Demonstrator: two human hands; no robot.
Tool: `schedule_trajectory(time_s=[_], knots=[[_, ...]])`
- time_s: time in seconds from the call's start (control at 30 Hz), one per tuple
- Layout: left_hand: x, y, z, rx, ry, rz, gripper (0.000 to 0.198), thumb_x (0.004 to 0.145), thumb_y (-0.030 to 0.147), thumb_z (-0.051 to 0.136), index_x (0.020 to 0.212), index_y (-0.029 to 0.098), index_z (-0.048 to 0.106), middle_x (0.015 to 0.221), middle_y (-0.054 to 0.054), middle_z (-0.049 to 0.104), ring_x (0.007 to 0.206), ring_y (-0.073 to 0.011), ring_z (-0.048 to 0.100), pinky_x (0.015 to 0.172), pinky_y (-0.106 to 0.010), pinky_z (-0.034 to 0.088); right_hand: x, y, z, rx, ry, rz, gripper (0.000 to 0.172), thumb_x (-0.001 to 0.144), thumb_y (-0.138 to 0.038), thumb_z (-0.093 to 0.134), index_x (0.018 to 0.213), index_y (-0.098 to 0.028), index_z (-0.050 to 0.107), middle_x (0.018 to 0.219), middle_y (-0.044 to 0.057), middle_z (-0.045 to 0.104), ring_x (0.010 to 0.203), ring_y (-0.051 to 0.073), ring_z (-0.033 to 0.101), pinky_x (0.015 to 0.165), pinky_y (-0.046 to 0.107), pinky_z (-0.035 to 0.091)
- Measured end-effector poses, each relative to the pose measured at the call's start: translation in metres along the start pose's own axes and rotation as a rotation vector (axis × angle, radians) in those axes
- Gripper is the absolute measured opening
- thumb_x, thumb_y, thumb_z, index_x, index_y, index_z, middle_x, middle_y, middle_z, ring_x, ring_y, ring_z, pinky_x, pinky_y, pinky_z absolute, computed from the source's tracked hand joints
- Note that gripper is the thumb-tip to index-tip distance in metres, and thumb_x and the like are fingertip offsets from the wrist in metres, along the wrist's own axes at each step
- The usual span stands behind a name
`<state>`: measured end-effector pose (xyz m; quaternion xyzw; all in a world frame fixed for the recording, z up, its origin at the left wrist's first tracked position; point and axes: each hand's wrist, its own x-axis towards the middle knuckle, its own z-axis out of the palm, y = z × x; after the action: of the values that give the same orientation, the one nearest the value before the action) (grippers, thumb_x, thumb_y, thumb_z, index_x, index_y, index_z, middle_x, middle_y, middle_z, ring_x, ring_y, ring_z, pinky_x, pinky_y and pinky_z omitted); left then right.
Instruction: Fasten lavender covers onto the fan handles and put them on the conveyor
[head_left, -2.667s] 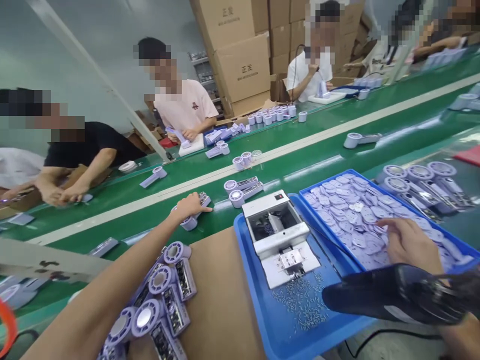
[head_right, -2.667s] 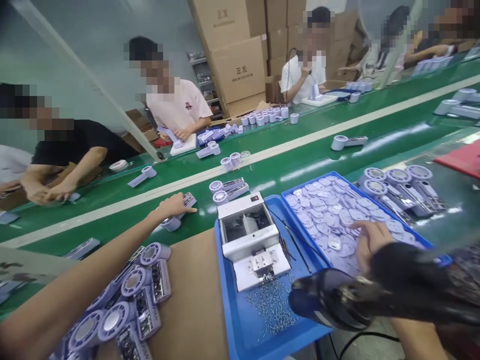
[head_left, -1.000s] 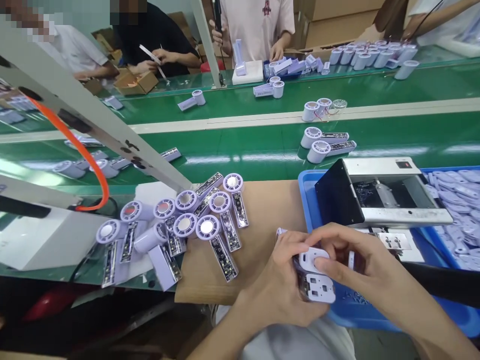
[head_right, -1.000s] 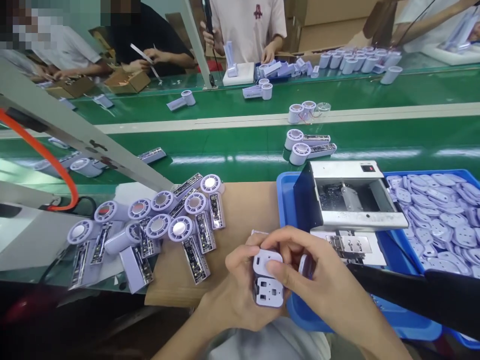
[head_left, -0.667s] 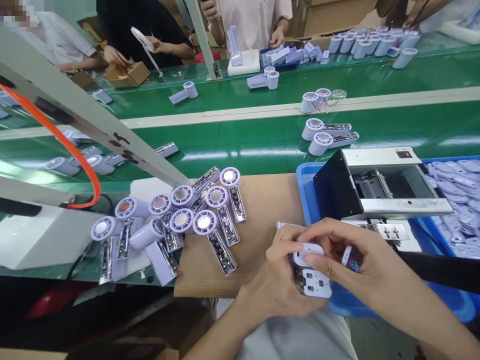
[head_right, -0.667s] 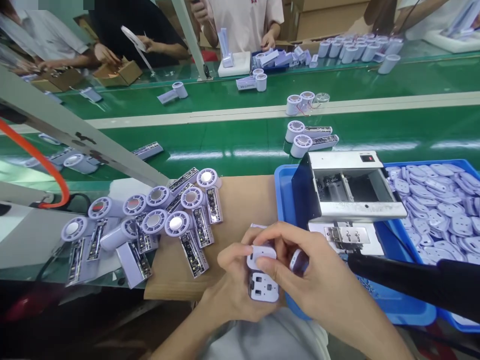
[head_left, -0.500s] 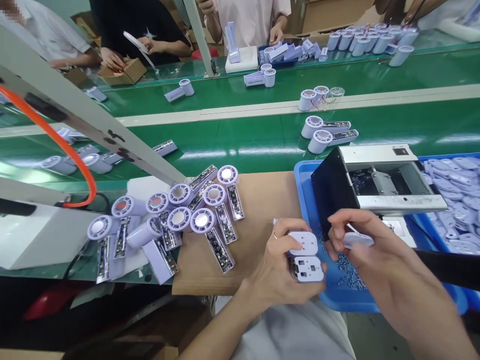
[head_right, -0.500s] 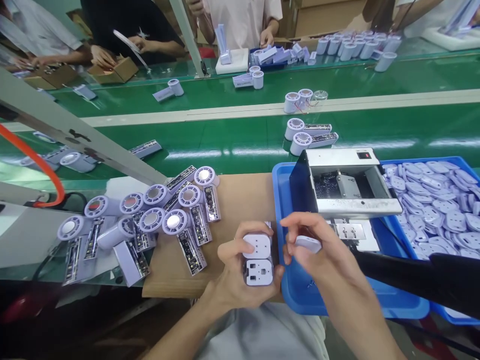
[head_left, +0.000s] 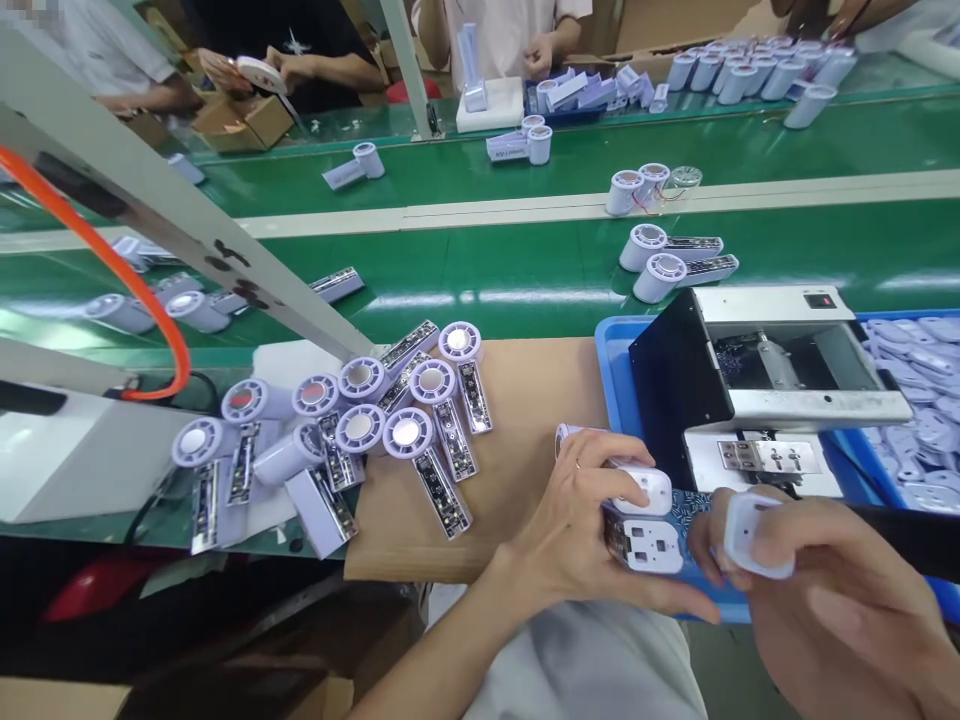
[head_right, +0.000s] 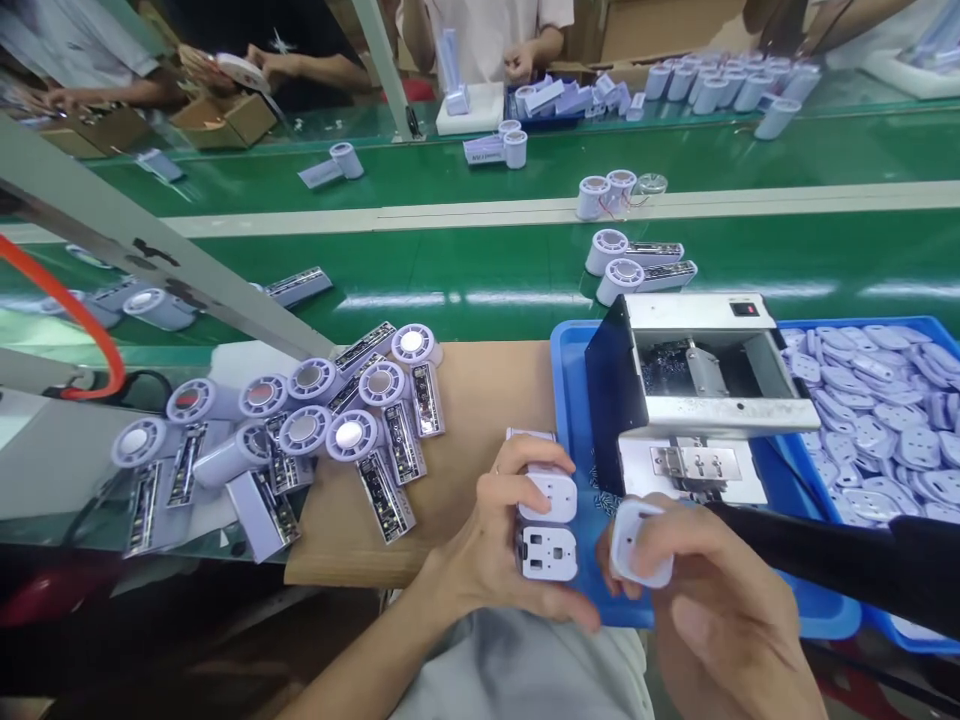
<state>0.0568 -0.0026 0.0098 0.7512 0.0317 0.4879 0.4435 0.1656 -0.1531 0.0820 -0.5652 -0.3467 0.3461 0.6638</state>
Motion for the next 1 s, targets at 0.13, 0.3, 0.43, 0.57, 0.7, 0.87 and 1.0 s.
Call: schedule_trajectory(time_s=[0.13,0.3,0.43,0.57,0.7,0.87,1.0], knots=[[-0.001,-0.005,0.002,-0.035,0.003,0.009,0.076,0.08,0.087,0.07,0.12,0.029,0.041,0.117,-0.006,0.062,0.097,-0.0207,0.065,0.084,-0.039,0.052,0.002,-0.007,0.002,-0.144,-0.009,0.046,0.014,0.109,-0.028,0.063,0.12,-0.034,0.057,0.078,0.001,0.056,0.063,0.017,0.057,0.056,0.023,0.053],[-0.002,-0.007,0.003,-0.054,0.02,0.011,0.08,0.08,0.088,0.067,0.127,0.03,0.039,0.119,-0.007,0.061,0.098,-0.0206,0.065,0.084,-0.039,0.051,0.015,-0.016,0.004,-0.354,-0.147,0.092,0.017,0.107,-0.036,0.07,0.123,-0.035,0.066,0.09,0.004,0.063,0.069,0.017,0.063,0.055,0.019,0.055],[-0.003,-0.005,0.004,-0.05,0.031,0.005,0.084,0.076,0.09,0.068,0.126,0.029,0.039,0.118,-0.007,0.061,0.098,-0.0207,0.066,0.082,-0.038,0.052,0.018,-0.024,0.017,-0.306,-0.119,0.275,0.023,0.098,-0.052,0.079,0.104,-0.031,0.083,0.104,0.007,0.059,0.083,0.018,0.062,0.061,0.02,0.056],[-0.002,-0.001,0.005,-0.023,0.018,0.0,0.08,0.08,0.09,0.065,0.125,0.029,0.039,0.117,-0.006,0.06,0.096,-0.0205,0.066,0.083,-0.04,0.052,0.016,-0.022,0.032,-0.118,-0.012,0.493,0.034,0.089,-0.056,0.089,0.091,-0.023,0.077,0.089,0.004,0.054,0.08,0.017,0.055,0.063,0.021,0.05],[-0.001,-0.001,0.003,-0.023,-0.03,-0.006,0.073,0.084,0.085,0.067,0.125,0.031,0.039,0.116,-0.005,0.059,0.095,-0.0204,0.065,0.086,-0.043,0.053,0.013,-0.013,0.029,-0.03,0.019,0.511,0.045,0.085,-0.055,0.093,0.083,-0.02,0.065,0.072,-0.001,0.039,0.065,0.012,0.044,0.055,0.019,0.04],[-0.001,-0.002,0.003,-0.034,-0.075,0.005,0.079,0.081,0.084,0.072,0.129,0.032,0.037,0.12,-0.006,0.057,0.097,-0.0216,0.064,0.088,-0.045,0.053,0.007,-0.01,0.021,-0.049,-0.028,0.416,0.032,0.1,-0.051,0.08,0.092,-0.022,0.071,0.088,0.003,0.058,0.078,0.014,0.053,0.063,0.019,0.042],[-0.001,-0.001,0.003,-0.057,-0.079,-0.014,0.073,0.085,0.079,0.073,0.128,0.031,0.038,0.123,-0.008,0.059,0.102,-0.0232,0.065,0.092,-0.047,0.051,0.002,-0.001,0.032,-0.187,0.037,0.063,0.01,0.107,-0.029,0.071,0.098,-0.024,0.068,0.078,-0.001,0.057,0.064,0.011,0.052,0.056,0.019,0.043]])
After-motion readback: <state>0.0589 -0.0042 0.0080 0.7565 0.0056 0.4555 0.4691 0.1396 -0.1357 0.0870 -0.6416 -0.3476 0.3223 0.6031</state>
